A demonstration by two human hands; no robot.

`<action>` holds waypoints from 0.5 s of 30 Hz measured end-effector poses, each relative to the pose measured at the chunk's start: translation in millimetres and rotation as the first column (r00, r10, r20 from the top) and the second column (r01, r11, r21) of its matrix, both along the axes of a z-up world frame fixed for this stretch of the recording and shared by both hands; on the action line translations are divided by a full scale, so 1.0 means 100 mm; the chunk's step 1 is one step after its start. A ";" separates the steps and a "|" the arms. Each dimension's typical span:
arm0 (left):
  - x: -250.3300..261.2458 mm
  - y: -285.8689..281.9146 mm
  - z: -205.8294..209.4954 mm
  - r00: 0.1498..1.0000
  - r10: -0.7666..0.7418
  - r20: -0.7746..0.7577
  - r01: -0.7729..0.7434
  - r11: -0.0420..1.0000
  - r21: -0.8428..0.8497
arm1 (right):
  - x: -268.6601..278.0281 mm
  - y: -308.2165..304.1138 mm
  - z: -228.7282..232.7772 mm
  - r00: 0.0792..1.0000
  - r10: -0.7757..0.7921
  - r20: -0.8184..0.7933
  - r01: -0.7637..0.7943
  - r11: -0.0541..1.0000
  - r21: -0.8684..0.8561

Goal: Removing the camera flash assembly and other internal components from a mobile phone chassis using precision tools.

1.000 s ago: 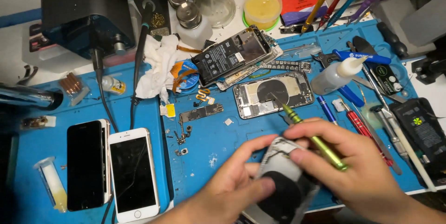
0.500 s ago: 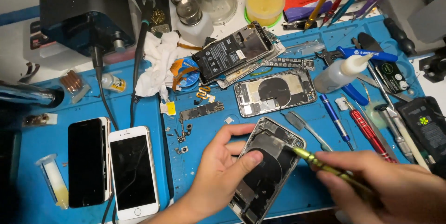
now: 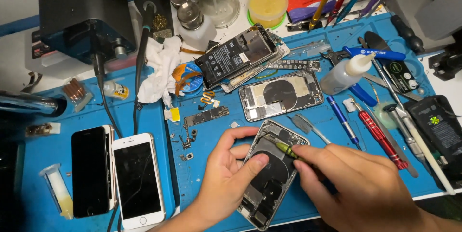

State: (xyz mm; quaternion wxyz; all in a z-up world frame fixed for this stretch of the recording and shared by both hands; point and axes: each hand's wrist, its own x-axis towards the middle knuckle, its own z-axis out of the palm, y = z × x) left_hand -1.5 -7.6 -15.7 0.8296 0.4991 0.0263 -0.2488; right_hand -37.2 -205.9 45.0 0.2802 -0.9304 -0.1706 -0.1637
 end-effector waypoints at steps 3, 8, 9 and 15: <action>0.02 0.00 0.02 1.000 -0.015 0.024 0.014 0.999 0.045 | 0.02 0.02 0.03 0.999 0.019 -0.027 -0.018 0.999 0.041; 0.03 0.01 0.01 1.000 -0.017 0.011 0.016 0.998 0.054 | 0.04 0.01 -0.02 0.999 0.016 -0.048 -0.014 0.999 0.028; 0.04 0.01 0.01 1.000 -0.018 0.005 0.018 0.998 0.052 | 0.04 0.01 -0.03 0.998 0.012 -0.059 -0.010 0.999 0.034; 0.02 0.00 -0.01 0.999 0.005 -0.039 -0.002 0.997 0.075 | 0.07 0.01 -0.08 0.999 0.010 -0.053 -0.006 0.997 0.072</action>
